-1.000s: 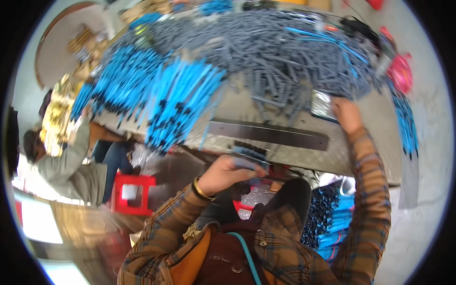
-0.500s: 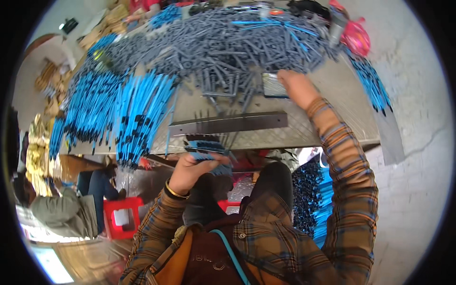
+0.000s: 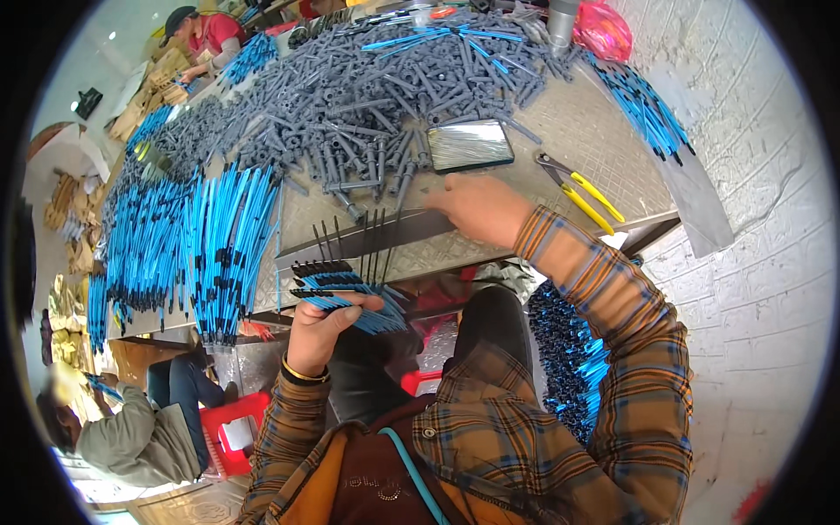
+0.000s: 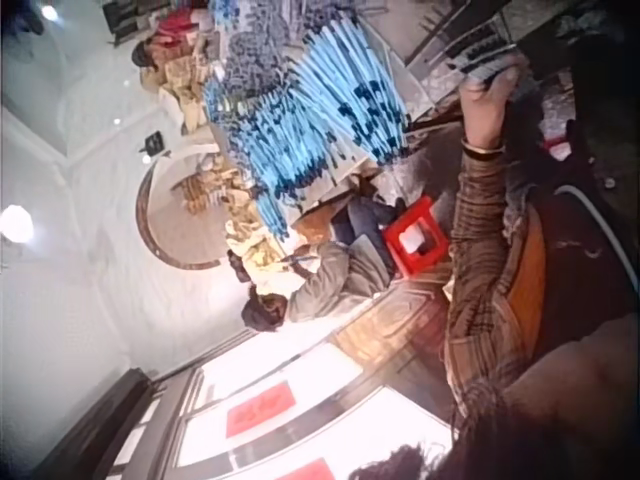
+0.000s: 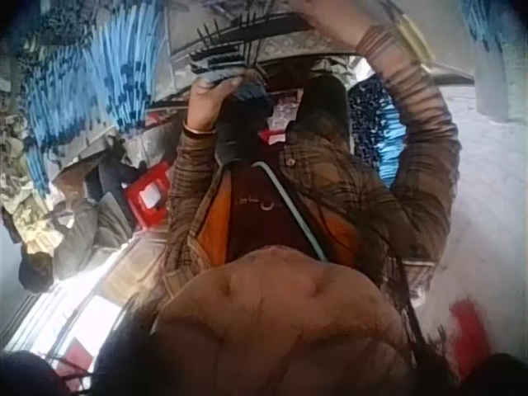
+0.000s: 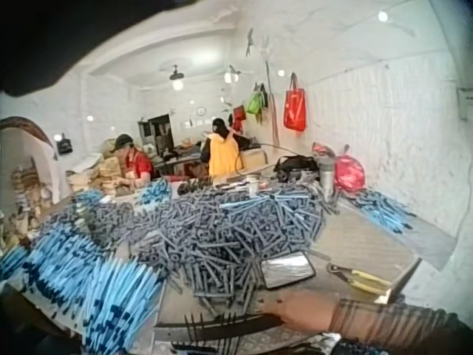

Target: The person bundles blue plastic strips and secures them with metal clips using pliers.

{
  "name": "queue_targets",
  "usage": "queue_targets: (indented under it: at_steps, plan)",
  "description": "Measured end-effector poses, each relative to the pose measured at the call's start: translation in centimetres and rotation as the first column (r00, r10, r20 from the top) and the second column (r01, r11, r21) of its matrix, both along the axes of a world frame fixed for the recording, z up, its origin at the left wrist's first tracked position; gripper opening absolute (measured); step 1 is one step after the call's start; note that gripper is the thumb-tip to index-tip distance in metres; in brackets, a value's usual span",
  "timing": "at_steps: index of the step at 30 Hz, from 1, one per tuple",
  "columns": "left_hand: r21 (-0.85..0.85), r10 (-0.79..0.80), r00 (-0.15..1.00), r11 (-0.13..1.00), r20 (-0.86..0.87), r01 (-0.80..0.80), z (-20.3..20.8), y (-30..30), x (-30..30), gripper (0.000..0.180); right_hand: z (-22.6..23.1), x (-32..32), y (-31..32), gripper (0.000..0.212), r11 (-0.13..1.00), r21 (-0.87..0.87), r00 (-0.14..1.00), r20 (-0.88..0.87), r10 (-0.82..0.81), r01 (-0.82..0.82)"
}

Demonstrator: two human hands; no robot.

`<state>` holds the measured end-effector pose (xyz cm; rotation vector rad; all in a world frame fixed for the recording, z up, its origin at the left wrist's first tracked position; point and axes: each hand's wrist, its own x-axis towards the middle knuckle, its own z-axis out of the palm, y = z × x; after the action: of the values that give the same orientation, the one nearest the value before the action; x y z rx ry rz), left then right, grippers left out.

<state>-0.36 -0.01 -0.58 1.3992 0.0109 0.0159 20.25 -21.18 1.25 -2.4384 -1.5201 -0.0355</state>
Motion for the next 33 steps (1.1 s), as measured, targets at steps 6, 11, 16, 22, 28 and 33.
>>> queue_targets:
  at_steps: [6,11,16,22,28,33]
  plan:
    - [-0.015,0.006,1.0,1.0,0.01,-0.006,-0.1,0.1,0.2,0.016,-0.5,0.2,0.4,0.027,0.999,0.029,1.0,0.002,0.017,-0.018]
    - [-0.018,0.008,1.0,1.0,0.007,-0.008,0.0,0.0,0.2,0.016,-0.2,0.0,1.1,0.026,0.997,0.068,0.999,-0.006,0.045,-0.044]
    - [-0.014,0.009,1.0,1.0,0.008,-0.008,0.1,0.0,0.2,0.016,-0.2,-0.2,2.0,0.026,0.999,0.044,1.0,-0.014,0.02,-0.019]
    - [-0.018,0.004,1.0,1.0,0.004,-0.004,0.3,-0.1,0.3,0.016,-0.6,-0.1,2.9,0.024,0.996,0.086,0.999,-0.013,0.035,-0.034]
    - [0.013,-0.008,1.0,1.0,0.009,0.007,0.3,0.1,0.5,0.016,-0.7,0.0,3.9,0.023,0.993,0.106,0.999,-0.001,0.05,-0.049]
    - [-0.008,-0.047,0.999,0.999,0.009,0.047,0.1,0.4,0.5,0.016,-0.8,0.1,4.3,0.021,0.99,0.128,0.998,0.001,0.055,-0.055]
